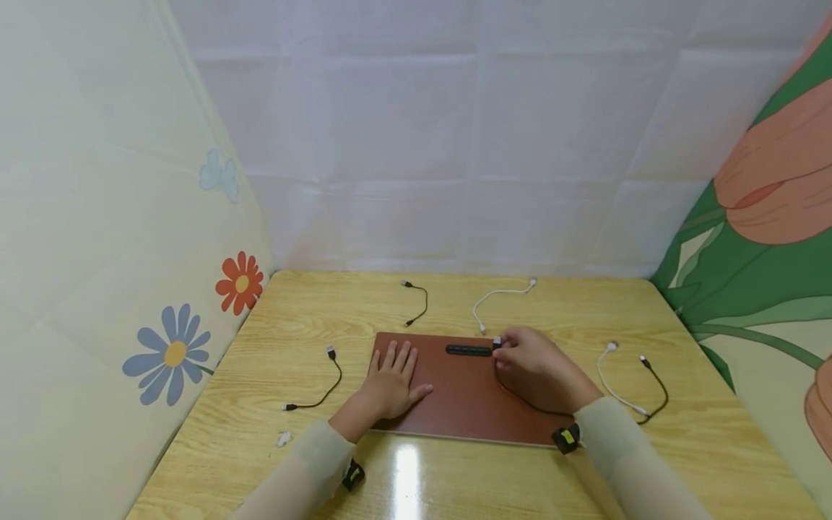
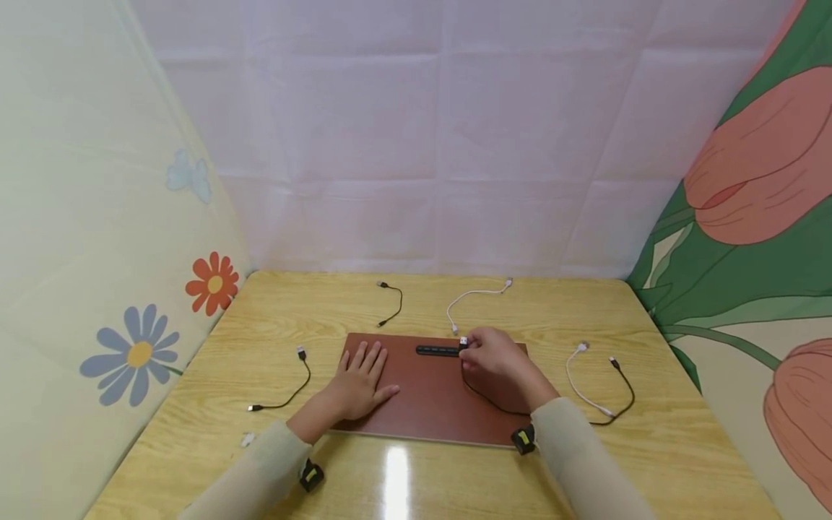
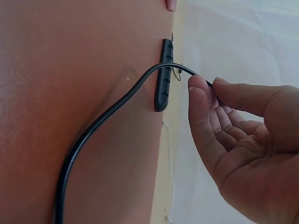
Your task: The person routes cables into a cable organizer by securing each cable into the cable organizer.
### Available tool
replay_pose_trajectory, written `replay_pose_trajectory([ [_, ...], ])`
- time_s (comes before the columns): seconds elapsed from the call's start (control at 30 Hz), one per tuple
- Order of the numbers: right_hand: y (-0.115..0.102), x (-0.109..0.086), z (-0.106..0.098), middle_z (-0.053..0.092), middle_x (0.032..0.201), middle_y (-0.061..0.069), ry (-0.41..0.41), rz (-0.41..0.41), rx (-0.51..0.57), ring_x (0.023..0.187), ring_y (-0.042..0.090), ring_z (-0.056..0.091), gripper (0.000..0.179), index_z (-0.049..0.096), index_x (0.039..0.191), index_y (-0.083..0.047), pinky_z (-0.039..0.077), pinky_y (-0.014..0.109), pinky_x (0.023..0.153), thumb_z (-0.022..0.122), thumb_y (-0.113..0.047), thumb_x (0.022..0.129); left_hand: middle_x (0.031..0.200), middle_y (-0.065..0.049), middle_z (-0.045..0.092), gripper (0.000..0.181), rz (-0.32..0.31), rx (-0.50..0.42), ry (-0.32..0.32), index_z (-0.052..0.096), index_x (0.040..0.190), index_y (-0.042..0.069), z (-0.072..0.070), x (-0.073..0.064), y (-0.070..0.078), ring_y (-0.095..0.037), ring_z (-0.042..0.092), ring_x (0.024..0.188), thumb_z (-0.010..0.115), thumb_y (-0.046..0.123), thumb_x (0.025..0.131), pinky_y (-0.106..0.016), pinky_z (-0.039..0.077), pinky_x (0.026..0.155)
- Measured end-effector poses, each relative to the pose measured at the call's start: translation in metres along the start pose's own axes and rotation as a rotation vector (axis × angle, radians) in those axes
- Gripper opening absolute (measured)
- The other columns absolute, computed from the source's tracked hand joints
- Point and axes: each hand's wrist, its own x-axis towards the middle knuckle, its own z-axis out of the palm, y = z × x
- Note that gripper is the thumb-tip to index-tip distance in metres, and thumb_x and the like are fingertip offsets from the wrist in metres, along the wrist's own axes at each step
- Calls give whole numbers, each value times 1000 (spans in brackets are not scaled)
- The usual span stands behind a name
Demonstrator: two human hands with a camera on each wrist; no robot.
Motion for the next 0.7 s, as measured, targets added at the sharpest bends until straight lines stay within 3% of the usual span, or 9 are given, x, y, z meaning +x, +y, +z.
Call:
replay_pose_trajectory([
  [0.2, 4, 11, 4, 67, 86, 10, -6, 20, 68, 75, 16, 66, 7, 59, 99, 2, 56, 31, 70, 61, -4, 99, 168, -12, 16, 83, 8, -23, 10, 22, 162, 10, 1, 3, -2, -38, 11, 155, 34, 67, 102, -60, 16, 121],
  [0.43, 6, 23, 5, 69, 90, 15, -30, 16, 74, 73, 17, 69, 7, 58, 98, 6, 60, 32, 68, 62, 0, 98, 167, -14, 22, 85, 12, -58, 18, 28, 160, 8, 1, 6, -3, -40, 16, 154, 40, 67, 100, -62, 20, 120],
  [0.7, 9, 32, 6, 67, 90, 14, -34, 21, 86, 73, 15, 68, 7, 56, 96, 4, 59, 33, 70, 61, 0, 98, 166, -16, 22, 86, -22, -138, -30, 30, 159, 7, -12, 9, 1, -41, 15, 153, 50, 64, 98, -63, 20, 119],
])
